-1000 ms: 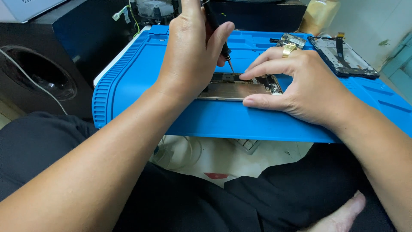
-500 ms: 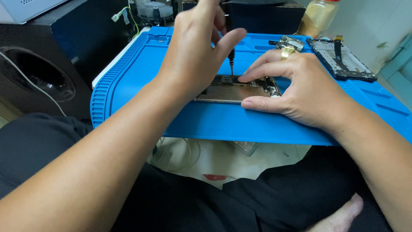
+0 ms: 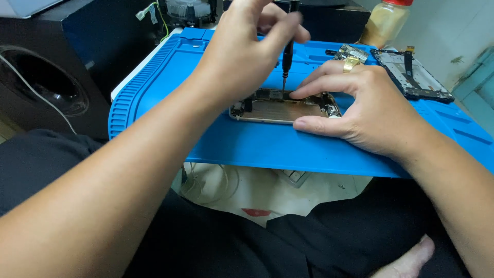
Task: Disassembling internal components of a smartphone using a screwdriver and manual manipulation on a repair mat.
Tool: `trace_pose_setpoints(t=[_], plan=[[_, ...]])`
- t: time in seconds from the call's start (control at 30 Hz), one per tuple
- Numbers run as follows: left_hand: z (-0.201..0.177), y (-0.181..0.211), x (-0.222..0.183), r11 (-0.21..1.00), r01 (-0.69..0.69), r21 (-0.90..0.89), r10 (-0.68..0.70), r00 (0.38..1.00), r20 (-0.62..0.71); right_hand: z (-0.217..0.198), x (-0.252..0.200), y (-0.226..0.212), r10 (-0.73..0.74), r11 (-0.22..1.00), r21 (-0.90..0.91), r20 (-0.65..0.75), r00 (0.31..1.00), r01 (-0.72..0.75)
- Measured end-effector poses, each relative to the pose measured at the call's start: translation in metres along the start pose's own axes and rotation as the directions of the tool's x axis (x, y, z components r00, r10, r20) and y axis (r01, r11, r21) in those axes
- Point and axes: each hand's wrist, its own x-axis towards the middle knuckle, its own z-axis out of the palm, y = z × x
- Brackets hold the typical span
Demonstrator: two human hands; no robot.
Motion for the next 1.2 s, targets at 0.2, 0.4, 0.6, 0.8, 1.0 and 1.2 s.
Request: trace_pose_setpoints(t=[0.2, 0.4, 0.6, 0.8, 1.0, 1.2], plan=[[0.003, 0.004, -0.002, 0.997, 0.033, 0.068, -0.029, 0.998, -0.051, -0.001, 0.001, -0.002, 0.004, 1.000, 0.031, -0.019, 1.000, -0.003], [0.002, 0.038, -0.002, 0.984, 0.109, 0.141, -0.102, 0.993, -0.053, 0.000, 0.000, -0.002, 0.106, 0.994, 0.031, -0.013, 0.994, -0.106], [0.001, 0.047, -0.007, 0.985, 0.147, 0.087, -0.145, 0.989, -0.038, -0.001, 0.000, -0.004, 0.115, 0.993, 0.037, -0.002, 0.993, -0.115], [-0.008, 0.052, -0.011, 0.988, 0.145, 0.042, -0.148, 0.987, 0.057, 0.000, 0.000, -0.004, 0.092, 0.996, 0.020, 0.000, 0.996, -0.092], [-0.010, 0.055, -0.007, 0.977, 0.166, 0.135, -0.172, 0.984, 0.037, -0.001, 0.001, -0.005, 0.120, 0.992, 0.031, -0.003, 0.993, -0.120], [-0.010, 0.056, -0.007, 0.969, 0.136, 0.207, -0.137, 0.991, -0.011, 0.000, 0.002, -0.006, 0.126, 0.991, 0.042, -0.014, 0.992, -0.125]])
